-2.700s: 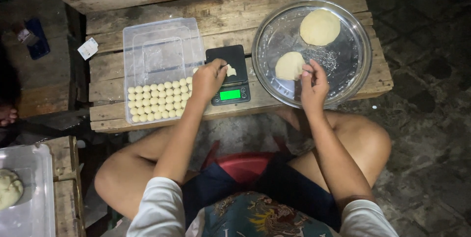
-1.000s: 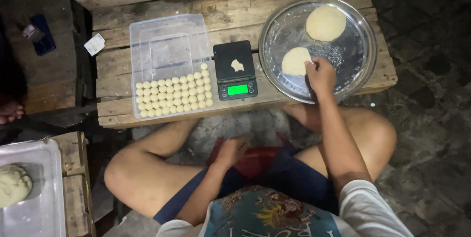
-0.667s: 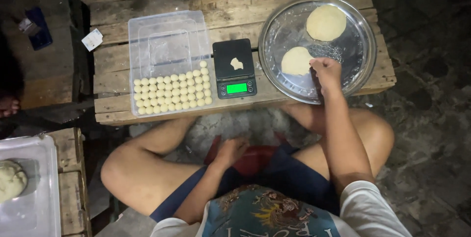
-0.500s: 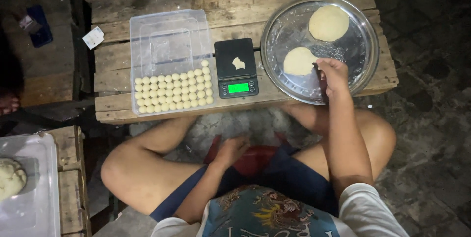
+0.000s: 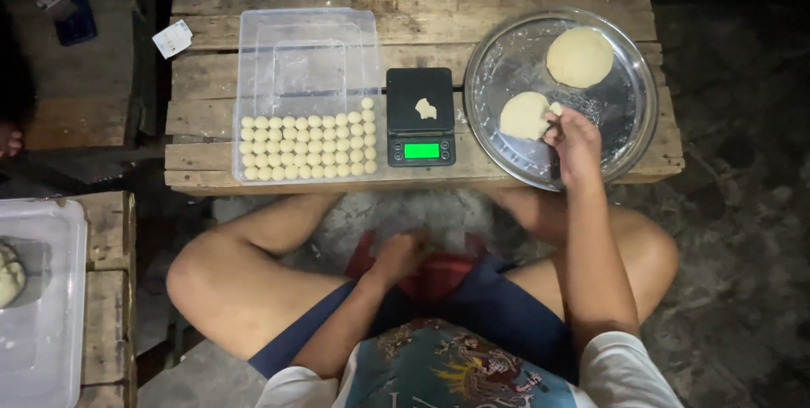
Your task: The person sits on the floor and repeatedly shapes small dough balls into flat discs by hand. They place the flattened dough onto a metal tray and occasionally weigh small pieces on a digital scale.
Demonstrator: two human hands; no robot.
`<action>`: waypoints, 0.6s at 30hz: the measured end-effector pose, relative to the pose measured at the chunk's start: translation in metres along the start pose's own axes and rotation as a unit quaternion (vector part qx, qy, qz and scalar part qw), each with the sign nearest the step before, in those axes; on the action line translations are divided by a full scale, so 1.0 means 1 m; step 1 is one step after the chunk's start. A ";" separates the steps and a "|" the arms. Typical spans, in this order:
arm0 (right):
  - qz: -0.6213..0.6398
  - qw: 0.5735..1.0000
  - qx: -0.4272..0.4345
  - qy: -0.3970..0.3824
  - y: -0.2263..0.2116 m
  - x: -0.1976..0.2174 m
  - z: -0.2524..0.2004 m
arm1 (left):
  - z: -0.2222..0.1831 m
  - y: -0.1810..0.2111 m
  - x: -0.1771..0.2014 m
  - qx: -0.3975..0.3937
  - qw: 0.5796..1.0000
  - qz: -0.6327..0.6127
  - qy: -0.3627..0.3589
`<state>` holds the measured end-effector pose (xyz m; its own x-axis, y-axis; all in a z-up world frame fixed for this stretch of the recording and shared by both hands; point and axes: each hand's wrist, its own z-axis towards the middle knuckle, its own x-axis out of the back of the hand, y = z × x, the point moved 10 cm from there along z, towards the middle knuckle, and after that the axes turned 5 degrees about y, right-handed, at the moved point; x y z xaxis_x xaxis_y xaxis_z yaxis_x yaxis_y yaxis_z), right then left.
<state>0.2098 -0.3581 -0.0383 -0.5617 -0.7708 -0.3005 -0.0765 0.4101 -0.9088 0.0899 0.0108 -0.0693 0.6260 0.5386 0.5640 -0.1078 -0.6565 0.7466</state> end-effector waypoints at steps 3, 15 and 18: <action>-0.232 0.962 0.142 0.028 -0.020 -0.018 -0.002 | 0.000 -0.010 -0.006 0.016 0.998 -0.046 0.031; -0.501 0.817 0.225 -0.174 -0.020 -0.221 -0.046 | 0.006 -0.006 -0.003 -0.049 0.996 -0.050 0.053; -0.517 0.814 0.208 -0.163 -0.022 -0.238 -0.044 | 0.002 0.016 0.017 -0.113 0.989 -0.072 0.063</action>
<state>0.3087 -0.1618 0.0661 -0.1204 -0.7148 0.6889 -0.0461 -0.6892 -0.7231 0.1004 0.0085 -0.0482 0.5483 0.6881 0.4754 -0.2038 -0.4414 0.8739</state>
